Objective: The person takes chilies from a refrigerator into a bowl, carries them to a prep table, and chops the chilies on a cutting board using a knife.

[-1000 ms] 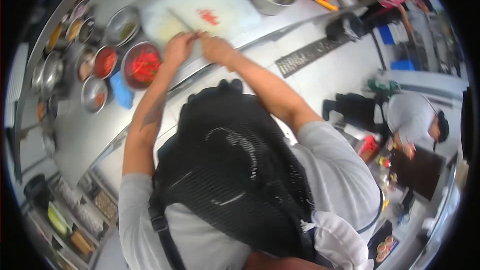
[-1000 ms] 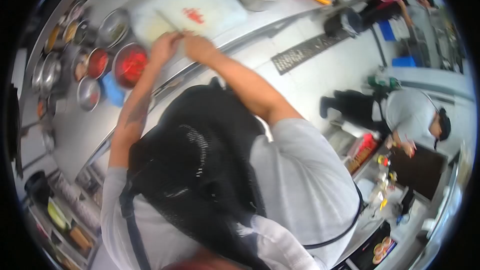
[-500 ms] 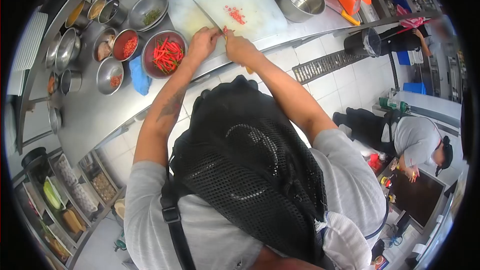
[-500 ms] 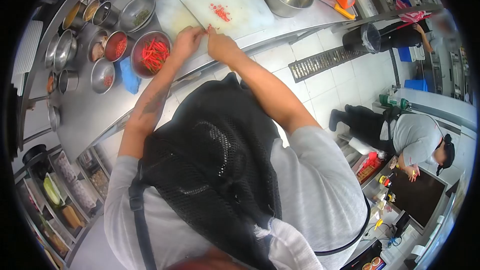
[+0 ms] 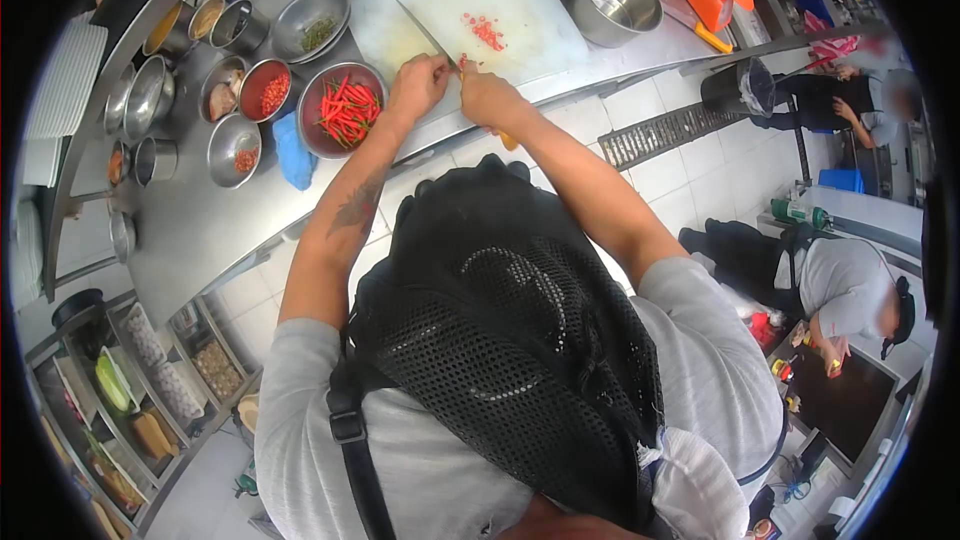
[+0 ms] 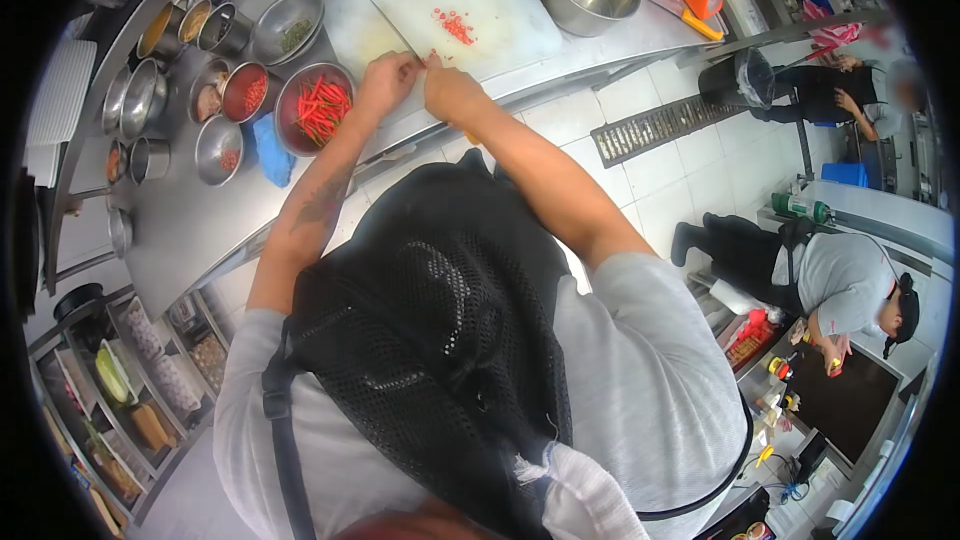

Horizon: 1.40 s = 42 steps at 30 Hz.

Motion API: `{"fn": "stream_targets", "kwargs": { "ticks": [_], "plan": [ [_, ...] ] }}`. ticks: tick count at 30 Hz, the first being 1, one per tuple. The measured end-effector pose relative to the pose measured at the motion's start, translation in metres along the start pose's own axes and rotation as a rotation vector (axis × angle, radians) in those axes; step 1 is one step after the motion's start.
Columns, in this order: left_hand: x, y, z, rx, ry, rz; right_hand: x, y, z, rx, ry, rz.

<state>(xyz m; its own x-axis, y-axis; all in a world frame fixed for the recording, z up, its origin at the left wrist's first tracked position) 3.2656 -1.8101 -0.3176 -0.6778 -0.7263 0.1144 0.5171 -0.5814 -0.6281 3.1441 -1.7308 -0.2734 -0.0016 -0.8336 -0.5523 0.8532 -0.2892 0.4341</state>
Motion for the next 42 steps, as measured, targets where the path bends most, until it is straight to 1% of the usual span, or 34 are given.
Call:
{"fn": "stream_targets", "kwargs": {
  "ticks": [1, 3, 4, 6, 10, 12, 13, 15, 16, 18, 19, 21, 24, 25, 26, 27, 29, 30, 31, 32, 34, 35, 36, 37, 38, 39, 41, 42],
  "plan": [
    [-0.003, 0.0, -0.002, -0.001, 0.002, 0.0, -0.002, 0.0, -0.001, 0.001, 0.001, -0.002],
    [-0.001, 0.0, -0.001, 0.072, -0.016, -0.006, -0.001, 0.0, 0.004, 0.158, -0.014, 0.008],
    [-0.006, -0.004, -0.002, 0.072, -0.004, -0.016, -0.001, -0.003, -0.001, 0.169, -0.019, -0.002],
    [-0.003, -0.005, 0.002, -0.007, 0.017, 0.063, 0.007, -0.005, 0.001, 0.138, -0.037, 0.036],
    [-0.003, 0.002, 0.002, 0.011, 0.013, 0.05, -0.009, 0.009, 0.014, 0.138, -0.007, 0.036],
    [-0.003, 0.003, -0.001, 0.014, -0.009, 0.015, -0.017, 0.014, 0.014, 0.122, 0.054, -0.057],
    [-0.002, -0.001, 0.001, 0.016, -0.013, 0.013, -0.012, 0.011, 0.011, 0.119, 0.051, -0.054],
    [-0.005, -0.008, 0.005, 0.027, 0.004, 0.057, 0.004, 0.001, 0.003, 0.117, -0.04, 0.019],
    [-0.004, -0.005, 0.004, 0.029, 0.002, 0.06, 0.0, 0.004, 0.009, 0.116, -0.039, 0.023],
    [-0.003, -0.001, 0.001, 0.023, -0.021, 0.029, -0.019, 0.013, 0.02, 0.117, 0.094, -0.018],
    [-0.002, -0.001, 0.0, 0.024, -0.024, 0.028, -0.015, 0.011, 0.014, 0.114, 0.092, -0.017],
    [-0.003, 0.0, 0.001, 0.038, 0.004, 0.061, -0.005, 0.003, -0.004, 0.249, 0.028, -0.026],
    [0.005, 0.004, 0.009, 0.048, 0.03, 0.029, -0.004, -0.002, 0.004, 0.29, 0.039, -0.016],
    [0.011, 0.004, 0.025, 0.071, 0.027, 0.026, 0.005, -0.012, 0.005, 0.21, 0.009, 0.027],
    [0.015, 0.002, 0.052, 0.093, -0.079, 0.028, 0.013, -0.022, 0.002, 0.131, -0.018, 0.072],
    [0.015, 0.003, 0.079, 0.12, -0.183, 0.033, 0.011, -0.031, 0.005, 0.185, -0.031, 0.057],
    [0.019, 0.036, 0.14, 0.238, -0.304, 0.132, 0.005, -0.039, 0.01, 0.282, -0.051, 0.013],
    [0.02, 0.059, 0.163, 0.264, -0.316, 0.19, 0.003, -0.038, 0.014, 0.326, -0.061, -0.022],
    [0.02, 0.084, 0.183, 0.286, -0.325, 0.247, 0.001, -0.032, 0.018, 0.352, -0.049, -0.006],
    [0.013, 0.105, 0.197, 0.311, -0.308, 0.255, -0.001, -0.028, 0.022, 0.317, -0.033, -0.035],
    [0.007, 0.128, 0.216, 0.343, -0.369, 0.174, 0.008, -0.032, 0.019, 0.284, -0.023, -0.056],
    [0.006, 0.115, 0.221, 0.351, -0.369, 0.167, 0.016, -0.034, 0.017, 0.158, -0.14, 0.022],
    [-0.001, 0.106, 0.216, 0.297, -0.301, 0.236, 0.023, -0.039, 0.015, 0.028, -0.253, 0.092],
    [-0.012, 0.089, 0.207, 0.238, -0.229, 0.309, 0.016, -0.038, 0.015, 0.029, -0.25, 0.087],
    [-0.024, 0.065, 0.194, 0.081, -0.093, 0.34, 0.003, -0.03, 0.014, 0.098, -0.211, 0.099],
    [-0.035, 0.056, 0.18, 0.073, -0.091, 0.343, -0.007, -0.025, 0.013, 0.165, -0.173, 0.112],
    [-0.05, 0.05, 0.141, 0.236, 0.189, 0.261, -0.006, -0.03, -0.004, 0.141, -0.146, 0.079],
    [-0.053, 0.051, 0.131, 0.23, 0.181, 0.26, -0.001, -0.033, -0.008, 0.124, -0.126, 0.053]
  ]
}}
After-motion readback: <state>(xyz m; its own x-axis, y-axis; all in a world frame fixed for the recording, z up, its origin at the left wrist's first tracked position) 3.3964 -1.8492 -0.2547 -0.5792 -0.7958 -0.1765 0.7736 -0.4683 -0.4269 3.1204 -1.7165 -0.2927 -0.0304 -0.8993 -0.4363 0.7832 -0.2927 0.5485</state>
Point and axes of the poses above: each hand's wrist, its own x-axis towards the middle knuckle, its own z-axis out of the back of the hand, y = z × x, the point moved 4 cm from there along x, towards the middle knuckle, and after that the axes turned 7 degrees about y, right-handed, at the moved point
